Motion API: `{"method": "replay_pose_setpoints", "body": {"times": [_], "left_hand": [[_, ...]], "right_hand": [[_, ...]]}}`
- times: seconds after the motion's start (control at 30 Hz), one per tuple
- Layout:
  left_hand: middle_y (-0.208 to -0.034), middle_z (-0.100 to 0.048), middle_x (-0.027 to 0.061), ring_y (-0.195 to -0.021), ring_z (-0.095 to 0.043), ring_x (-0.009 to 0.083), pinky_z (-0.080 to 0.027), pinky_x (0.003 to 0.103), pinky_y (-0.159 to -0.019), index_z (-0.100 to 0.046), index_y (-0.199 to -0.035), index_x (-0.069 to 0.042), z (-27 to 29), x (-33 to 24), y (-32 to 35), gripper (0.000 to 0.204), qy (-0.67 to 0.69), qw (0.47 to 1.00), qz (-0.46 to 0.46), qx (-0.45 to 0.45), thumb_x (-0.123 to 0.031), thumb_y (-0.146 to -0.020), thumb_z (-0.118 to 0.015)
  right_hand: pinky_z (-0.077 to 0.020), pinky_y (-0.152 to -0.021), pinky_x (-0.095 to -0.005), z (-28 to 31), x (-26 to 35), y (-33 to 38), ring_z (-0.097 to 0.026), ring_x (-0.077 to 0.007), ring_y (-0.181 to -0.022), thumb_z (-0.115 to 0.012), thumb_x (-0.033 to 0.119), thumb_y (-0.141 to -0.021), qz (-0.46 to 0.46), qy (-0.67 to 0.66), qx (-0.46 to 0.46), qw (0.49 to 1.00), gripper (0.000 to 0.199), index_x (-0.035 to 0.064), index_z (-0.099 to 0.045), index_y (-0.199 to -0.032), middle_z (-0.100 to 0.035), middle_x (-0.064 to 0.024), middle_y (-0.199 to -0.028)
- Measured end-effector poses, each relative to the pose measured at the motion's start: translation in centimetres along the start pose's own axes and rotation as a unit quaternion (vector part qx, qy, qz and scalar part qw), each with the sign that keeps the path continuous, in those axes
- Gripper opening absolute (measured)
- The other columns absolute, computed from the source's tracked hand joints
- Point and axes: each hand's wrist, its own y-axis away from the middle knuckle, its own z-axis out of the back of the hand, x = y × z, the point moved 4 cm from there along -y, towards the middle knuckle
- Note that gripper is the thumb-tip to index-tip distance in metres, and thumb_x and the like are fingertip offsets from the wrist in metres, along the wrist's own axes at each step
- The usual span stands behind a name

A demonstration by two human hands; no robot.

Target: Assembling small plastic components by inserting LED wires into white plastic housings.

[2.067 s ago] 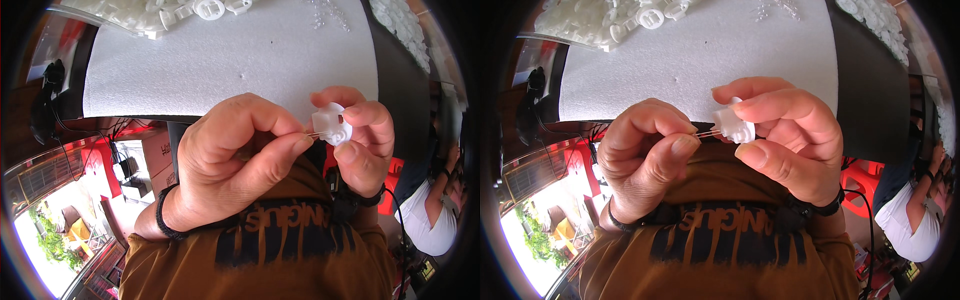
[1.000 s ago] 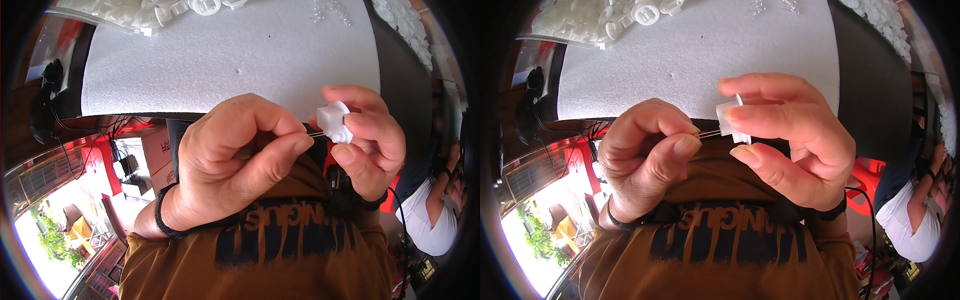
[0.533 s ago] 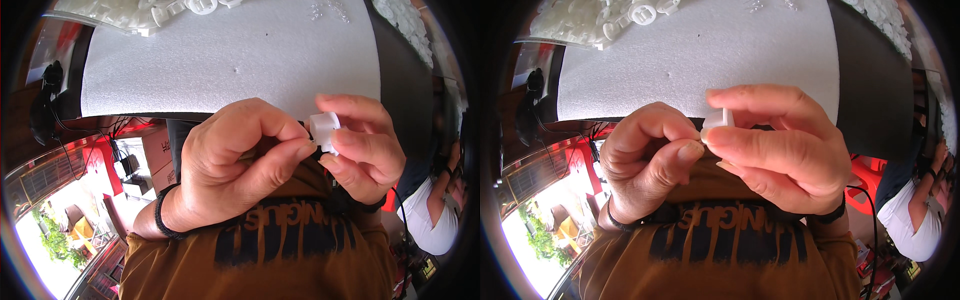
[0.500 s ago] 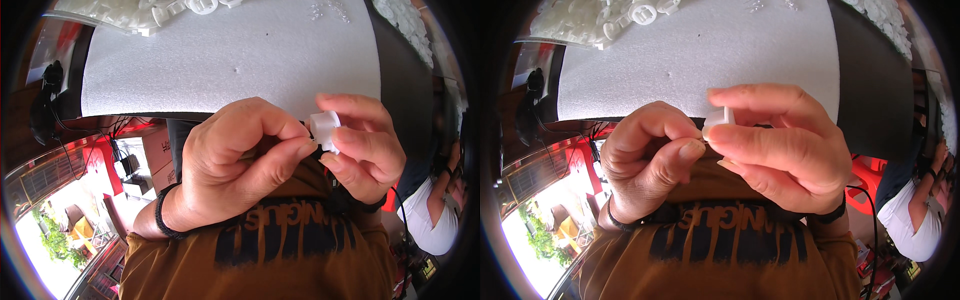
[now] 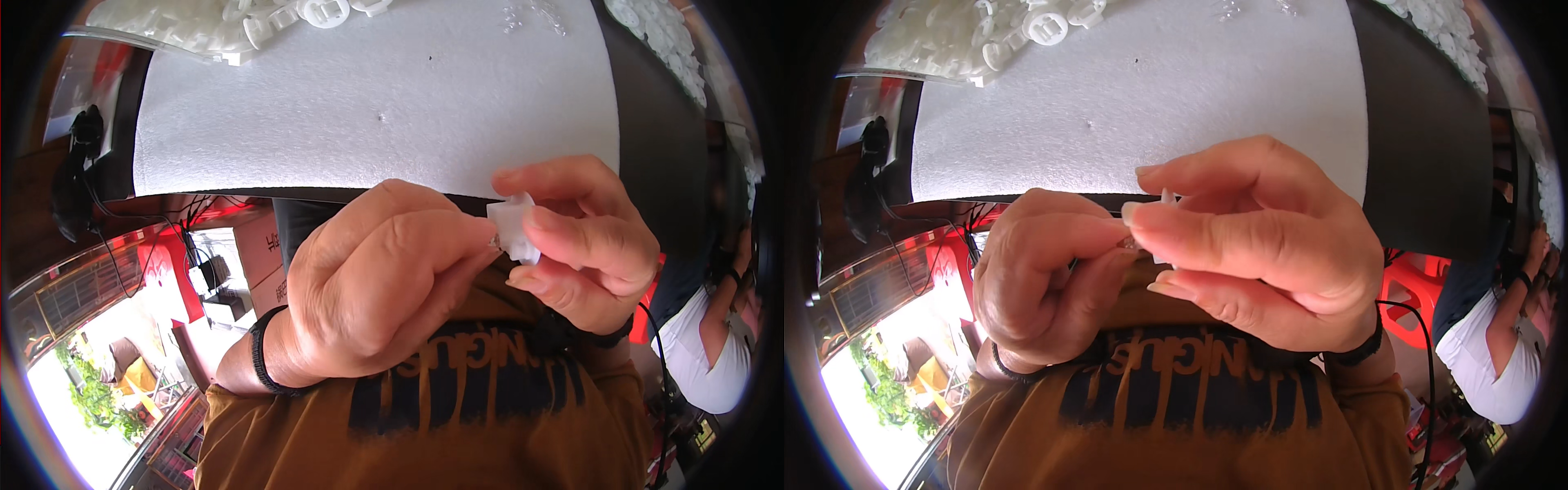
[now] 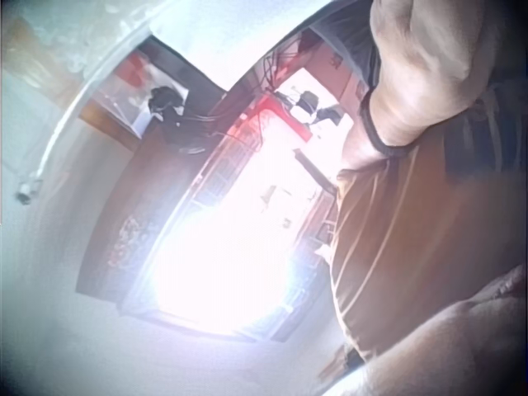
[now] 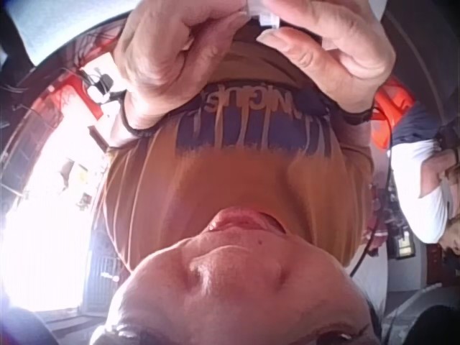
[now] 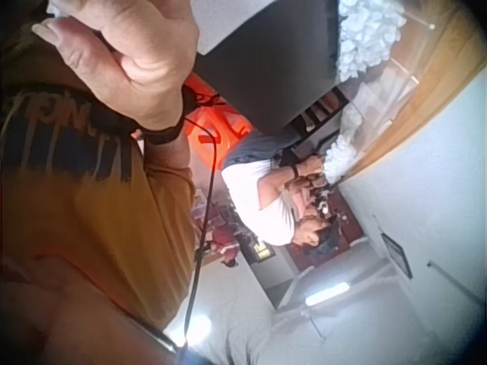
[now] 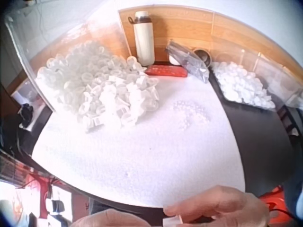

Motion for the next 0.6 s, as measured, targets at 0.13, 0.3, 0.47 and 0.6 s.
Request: {"method": "replay_pose_setpoints", "body": {"times": [0.13,0.3,0.47,0.6], "left_hand": [[-0.074,-0.058,0.0102,-0.060,-0.055,0.0180,-0.043,0.026,-0.053,-0.056,-0.089,0.001,0.1,-0.1,-0.3,0.020,-0.018,1.000,-0.002,-0.014,0.003,-0.072,-0.067],[-0.073,-0.058,0.0071,-0.060,-0.055,0.0175,-0.043,0.026,-0.054,-0.059,-0.084,-0.001,-0.1,1.1,-0.3,0.017,0.123,0.977,0.170,-0.039,0.005,-0.071,-0.068],[-0.076,-0.058,0.0043,-0.066,-0.054,0.0108,-0.042,0.022,-0.059,-0.059,-0.087,0.000,-0.2,2.2,0.8,0.010,0.206,0.930,0.299,-0.048,0.000,-0.079,-0.065],[-0.079,-0.056,0.0033,-0.068,-0.051,0.0089,-0.041,0.021,-0.061,-0.058,-0.090,0.001,-0.1,2.3,0.8,0.011,0.195,0.958,0.204,-0.039,0.000,-0.081,-0.063]], "right_hand": [[-0.0464,-0.075,-0.0249,0.2,0.3,-0.4,-0.056,-0.0210,-0.099,-0.067,0.001,-0.077,0.020,0.018,0.015,1.000,0.044,0.0036,-0.053,-0.118,-0.048,-0.0251,-0.117],[-0.0479,-0.073,-0.0267,-0.1,-0.7,-0.3,-0.058,-0.0186,-0.088,-0.071,-0.003,-0.070,0.041,0.003,-0.088,0.995,0.054,-0.0041,-0.050,-0.120,-0.053,-0.0193,-0.113],[-0.0475,-0.070,-0.0248,-0.2,-0.2,-1.3,-0.059,-0.0154,-0.082,-0.074,-0.003,-0.066,-0.007,0.011,-0.136,0.991,0.055,-0.0052,-0.052,-0.117,-0.058,-0.0164,-0.107],[-0.0466,-0.065,-0.0223,-0.3,0.6,-2.0,-0.059,-0.0138,-0.079,-0.075,-0.002,-0.065,0.059,0.108,-0.136,0.983,0.053,-0.0022,-0.055,-0.114,-0.061,-0.0120,-0.102]]}}
